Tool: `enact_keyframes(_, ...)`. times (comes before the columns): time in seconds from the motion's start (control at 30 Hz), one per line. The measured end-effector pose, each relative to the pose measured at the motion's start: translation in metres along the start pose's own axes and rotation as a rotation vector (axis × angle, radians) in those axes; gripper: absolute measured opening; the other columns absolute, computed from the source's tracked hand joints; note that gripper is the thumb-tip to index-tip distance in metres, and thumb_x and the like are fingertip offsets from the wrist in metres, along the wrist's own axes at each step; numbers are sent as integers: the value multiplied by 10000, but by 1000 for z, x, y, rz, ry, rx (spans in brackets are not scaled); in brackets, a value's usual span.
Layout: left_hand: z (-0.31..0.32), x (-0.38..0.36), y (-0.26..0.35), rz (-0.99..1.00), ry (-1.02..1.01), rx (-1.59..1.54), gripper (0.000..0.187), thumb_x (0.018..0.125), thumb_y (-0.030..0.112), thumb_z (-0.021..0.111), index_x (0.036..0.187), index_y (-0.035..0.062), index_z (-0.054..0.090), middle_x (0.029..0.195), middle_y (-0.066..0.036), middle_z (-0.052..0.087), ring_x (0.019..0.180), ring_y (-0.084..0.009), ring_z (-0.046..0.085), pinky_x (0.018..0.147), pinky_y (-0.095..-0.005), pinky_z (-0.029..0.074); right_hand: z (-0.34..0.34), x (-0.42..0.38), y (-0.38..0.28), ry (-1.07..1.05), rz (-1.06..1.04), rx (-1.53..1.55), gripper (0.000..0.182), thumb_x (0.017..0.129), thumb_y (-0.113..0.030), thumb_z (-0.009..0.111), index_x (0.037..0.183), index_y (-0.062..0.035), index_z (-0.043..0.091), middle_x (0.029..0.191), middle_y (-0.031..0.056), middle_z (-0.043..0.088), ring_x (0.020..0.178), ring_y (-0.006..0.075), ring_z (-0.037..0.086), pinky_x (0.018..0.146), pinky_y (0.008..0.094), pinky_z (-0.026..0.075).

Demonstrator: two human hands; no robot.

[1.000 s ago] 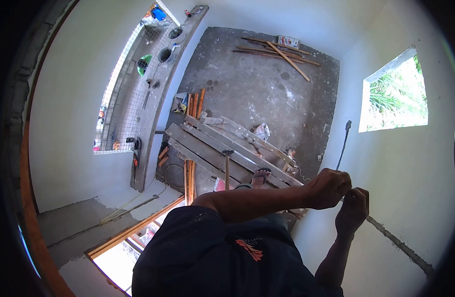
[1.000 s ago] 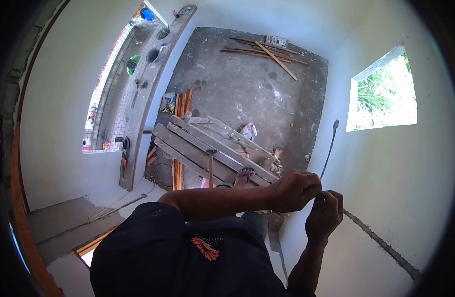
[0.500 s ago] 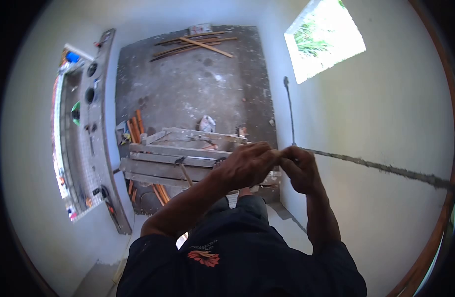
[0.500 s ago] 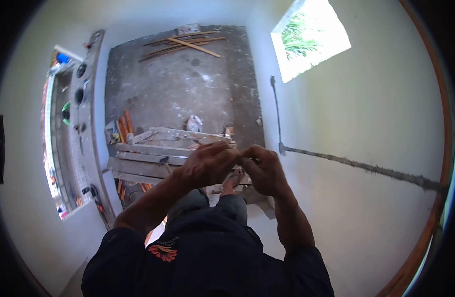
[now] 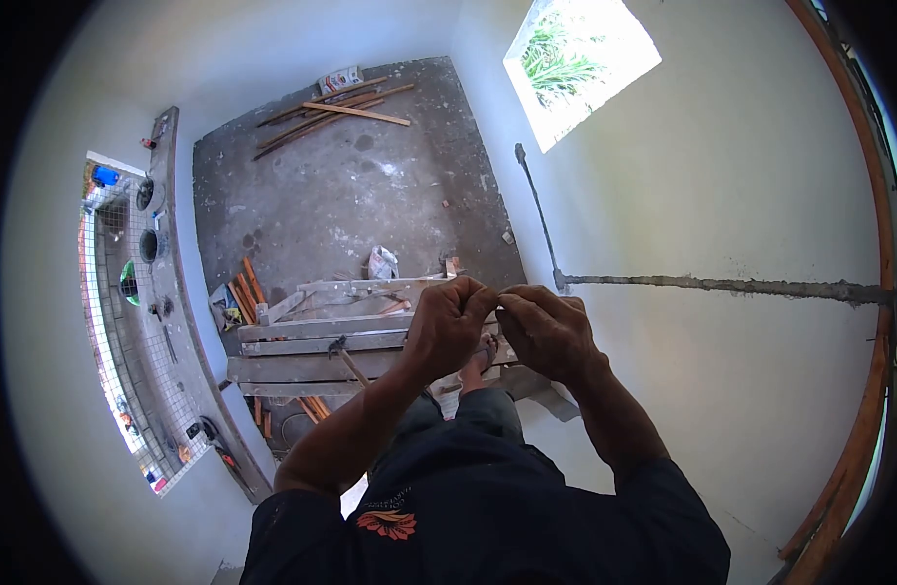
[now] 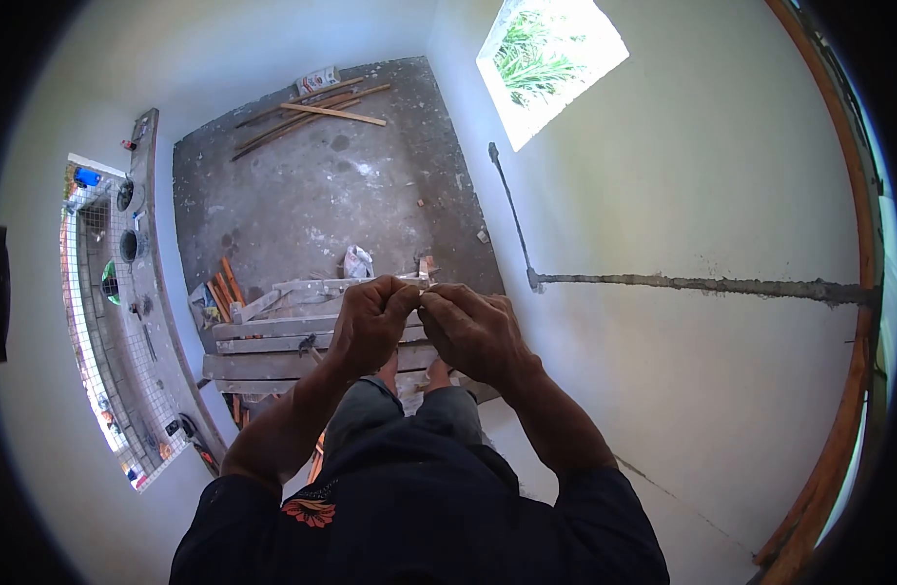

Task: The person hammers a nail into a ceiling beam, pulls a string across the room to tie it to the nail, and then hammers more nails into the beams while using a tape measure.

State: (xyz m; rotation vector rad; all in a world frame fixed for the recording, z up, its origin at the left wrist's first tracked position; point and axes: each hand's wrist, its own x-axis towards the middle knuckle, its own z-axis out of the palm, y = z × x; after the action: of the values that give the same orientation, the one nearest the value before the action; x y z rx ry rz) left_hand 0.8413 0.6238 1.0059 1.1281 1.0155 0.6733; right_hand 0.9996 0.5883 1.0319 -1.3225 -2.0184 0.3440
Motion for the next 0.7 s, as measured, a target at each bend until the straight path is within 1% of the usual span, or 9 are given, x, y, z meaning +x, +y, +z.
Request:
enact_keyframes(0.1,0,2,3,-49,-38,9,253,904,168,540,791,-35,639,638,-42,602,576,-64,484,514,-257,401,-5,3,2,-68,-19,-78,152,754,-13,665,887,-7,593,806,111,633,617,228,644,496,311,500)
enact_keyframes(0.2,2,3,5,-40,-34,38,252,897,169,556,793,-41,651,638,-44,611,569,-58,483,501,-257,394,-7,5,7,-112,-7,-66,98,772,-17,639,842,-6,571,761,112,610,589,239,625,482,321,490)
enact_keyframes(0.27,3,5,6,-108,-38,-7,242,887,165,575,807,-47,659,645,-44,623,570,-55,485,495,-254,393,-9,6,8,-179,43,-65,136,738,-13,631,853,-20,560,774,102,613,610,254,627,510,341,507)
enact_keyframes(0.4,9,13,5,-64,5,-155,232,879,171,603,819,-44,668,672,-51,638,569,-49,494,501,-225,399,-8,10,13,-118,69,-66,92,783,-61,619,820,-27,541,760,103,601,594,265,613,523,356,498)
enact_keyframes(0.53,10,16,6,-65,-10,-79,248,880,184,609,821,-52,660,606,-14,585,529,-38,449,446,-234,362,-16,11,12,-129,304,131,167,786,-112,653,888,-19,560,700,103,615,549,208,602,509,322,474)
enact_keyframes(0.57,11,17,6,-66,-23,-72,252,881,185,607,817,-53,659,594,-9,575,521,-38,441,438,-236,352,-21,13,9,-201,464,159,197,762,-130,700,888,-16,600,691,105,631,552,169,611,495,290,462)
enact_keyframes(0.63,15,17,6,-58,-48,-62,259,885,187,602,810,-55,657,571,0,554,505,-38,425,421,-241,333,-15,6,19,-98,330,188,175,749,-119,716,854,-14,624,704,104,639,572,159,623,495,284,469)
enact_keyframes(0.67,15,18,6,-106,-95,-139,261,886,187,599,803,-53,658,567,0,552,501,-40,424,418,-241,327,-11,0,26,-49,264,200,164,742,-113,725,837,-13,636,710,103,642,582,154,630,495,281,473)
enact_keyframes(0.7,12,18,4,-156,-144,-215,263,887,188,597,796,-51,659,563,0,551,497,-41,422,416,-241,321,-8,-3,30,34,201,262,113,743,-80,717,794,-3,653,698,107,640,599,185,644,504,292,489)
